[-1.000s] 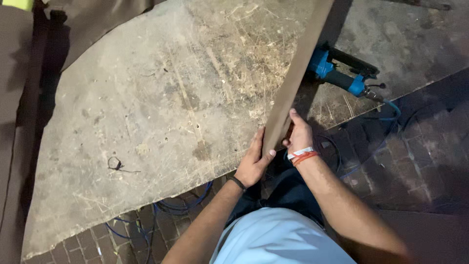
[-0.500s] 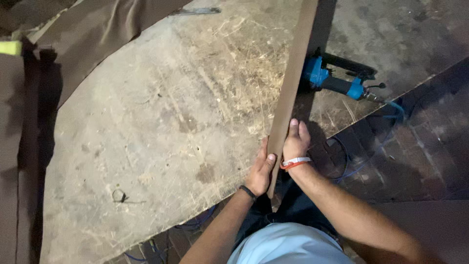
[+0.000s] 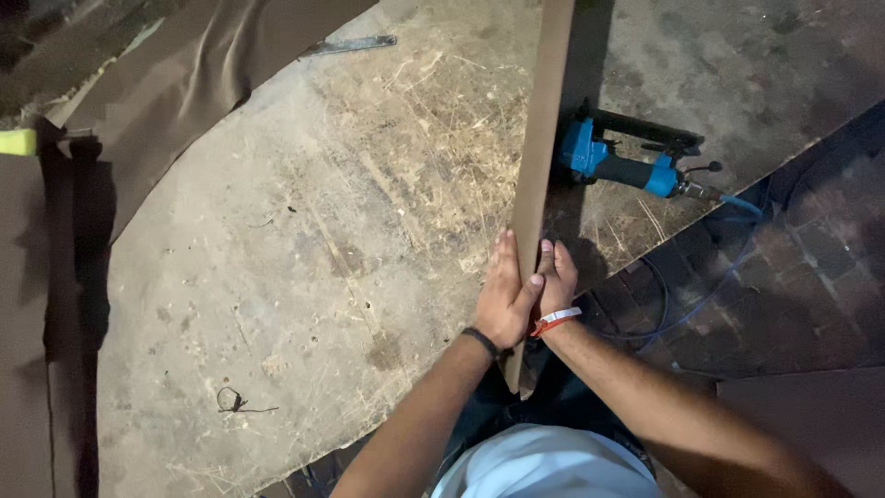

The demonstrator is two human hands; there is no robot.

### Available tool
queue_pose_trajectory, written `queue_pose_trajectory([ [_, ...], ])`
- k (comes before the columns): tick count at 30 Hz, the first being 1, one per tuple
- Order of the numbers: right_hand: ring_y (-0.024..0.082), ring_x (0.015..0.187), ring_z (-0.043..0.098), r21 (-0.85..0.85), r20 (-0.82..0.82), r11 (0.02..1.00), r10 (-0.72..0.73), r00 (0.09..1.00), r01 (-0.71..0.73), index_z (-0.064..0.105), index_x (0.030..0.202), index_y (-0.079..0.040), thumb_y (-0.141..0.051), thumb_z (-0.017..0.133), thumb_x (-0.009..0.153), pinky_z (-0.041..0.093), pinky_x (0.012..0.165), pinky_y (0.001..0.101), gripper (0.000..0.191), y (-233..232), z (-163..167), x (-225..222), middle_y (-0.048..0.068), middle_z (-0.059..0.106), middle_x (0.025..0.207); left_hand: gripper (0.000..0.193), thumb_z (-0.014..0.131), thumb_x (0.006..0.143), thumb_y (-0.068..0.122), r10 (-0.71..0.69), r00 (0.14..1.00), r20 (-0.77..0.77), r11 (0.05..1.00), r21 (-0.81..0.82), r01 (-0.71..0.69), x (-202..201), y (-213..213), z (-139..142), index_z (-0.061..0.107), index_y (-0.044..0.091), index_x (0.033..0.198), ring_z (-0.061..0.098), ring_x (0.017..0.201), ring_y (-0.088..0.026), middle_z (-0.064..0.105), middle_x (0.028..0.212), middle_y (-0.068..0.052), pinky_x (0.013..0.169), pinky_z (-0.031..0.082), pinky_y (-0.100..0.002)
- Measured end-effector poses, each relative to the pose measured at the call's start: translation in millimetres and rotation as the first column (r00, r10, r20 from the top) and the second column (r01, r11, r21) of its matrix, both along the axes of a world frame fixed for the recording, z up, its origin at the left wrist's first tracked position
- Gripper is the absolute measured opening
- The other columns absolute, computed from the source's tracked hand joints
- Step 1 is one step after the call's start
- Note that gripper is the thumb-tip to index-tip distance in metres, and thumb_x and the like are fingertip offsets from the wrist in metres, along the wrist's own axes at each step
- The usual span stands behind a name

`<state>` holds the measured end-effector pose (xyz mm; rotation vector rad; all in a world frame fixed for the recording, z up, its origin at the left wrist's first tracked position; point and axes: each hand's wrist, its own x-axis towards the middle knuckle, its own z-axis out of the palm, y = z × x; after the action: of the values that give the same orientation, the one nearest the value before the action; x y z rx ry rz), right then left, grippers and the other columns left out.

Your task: The person wraps brown fabric around a long wooden strip on a workbench and uses a pneumatic nail gun to staple the fabric along the strip, working section by section down its length. They then fold the fabric over the edge and press it flat, and continue stapling another piece at the end of the bench.

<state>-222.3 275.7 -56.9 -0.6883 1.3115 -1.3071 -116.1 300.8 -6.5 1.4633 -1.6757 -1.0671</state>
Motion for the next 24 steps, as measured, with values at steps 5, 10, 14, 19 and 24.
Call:
queue_pose_trajectory([
  [5,0.013,0.091,0.062,-0.018,0.373,0.998,-0.052,0.926,0.063,0.055,0.104,-0.01,-0.021,0.05,0.108,0.056,0.083,0.0314,0.013,-12.2,6.6,1.1,0.001,0.062,0.099,0.082,0.049,0.1,0.036,0.009,0.995,0.095,0.999,-0.042,-0.005,-14.4,-49.4,1.0,0.017,-0.009,0.161,0.018,0.158,-0.046,0.021,0.167,-0.034,0.129,0.015,-0.045],
  [10,0.011,0.094,0.061,-0.147,0.29,0.988,0.081,0.954,-0.039,0.061,0.112,-0.007,-0.022,0.052,0.108,0.053,0.085,0.0286,0.018,-18.5,7.0,0.3,0.0,0.065,0.101,0.075,0.051,0.103,0.028,0.045,0.997,0.067,0.999,-0.03,-0.043,-16.6,-40.7,17.5,0.017,0.001,0.163,0.024,0.154,-0.048,0.022,0.166,-0.034,0.124,0.024,-0.047],
  [14,0.01,0.084,0.054,-0.094,0.03,0.981,0.176,0.984,-0.172,0.062,0.098,-0.003,-0.024,0.06,0.113,0.05,0.075,0.0296,0.026,-28.0,9.7,-9.5,-0.001,0.061,0.089,0.079,0.051,0.097,0.021,0.086,0.974,0.21,0.965,0.225,-0.134,-10.6,-33.6,36.3,0.012,0.014,0.165,0.049,0.133,-0.051,0.04,0.155,-0.032,0.11,0.043,-0.051],
  [19,0.025,0.084,0.069,0.012,-0.796,0.781,0.386,0.466,-0.625,0.073,0.097,-0.008,-0.029,0.074,0.095,0.054,0.078,0.0362,0.021,-84.9,41.9,-78.5,0.011,0.073,0.091,0.093,0.056,0.091,0.011,0.049,0.972,0.23,0.931,0.341,-0.128,0.9,-43.8,27.8,0.004,0.028,0.167,0.058,0.123,-0.052,0.049,0.141,-0.036,0.106,0.049,-0.049],
  [24,0.041,0.097,0.069,-0.029,-0.993,0.704,-0.098,-0.057,-0.709,0.058,0.131,-0.003,-0.029,0.089,0.064,0.053,0.087,0.0496,0.078,-169.5,69.0,-131.7,0.022,0.072,0.103,0.094,0.065,0.088,0.004,0.079,0.994,0.082,0.994,0.066,-0.084,16.8,-49.2,-2.2,0.012,0.027,0.163,0.045,0.141,-0.046,0.045,0.153,-0.032,0.116,0.037,-0.047],
])
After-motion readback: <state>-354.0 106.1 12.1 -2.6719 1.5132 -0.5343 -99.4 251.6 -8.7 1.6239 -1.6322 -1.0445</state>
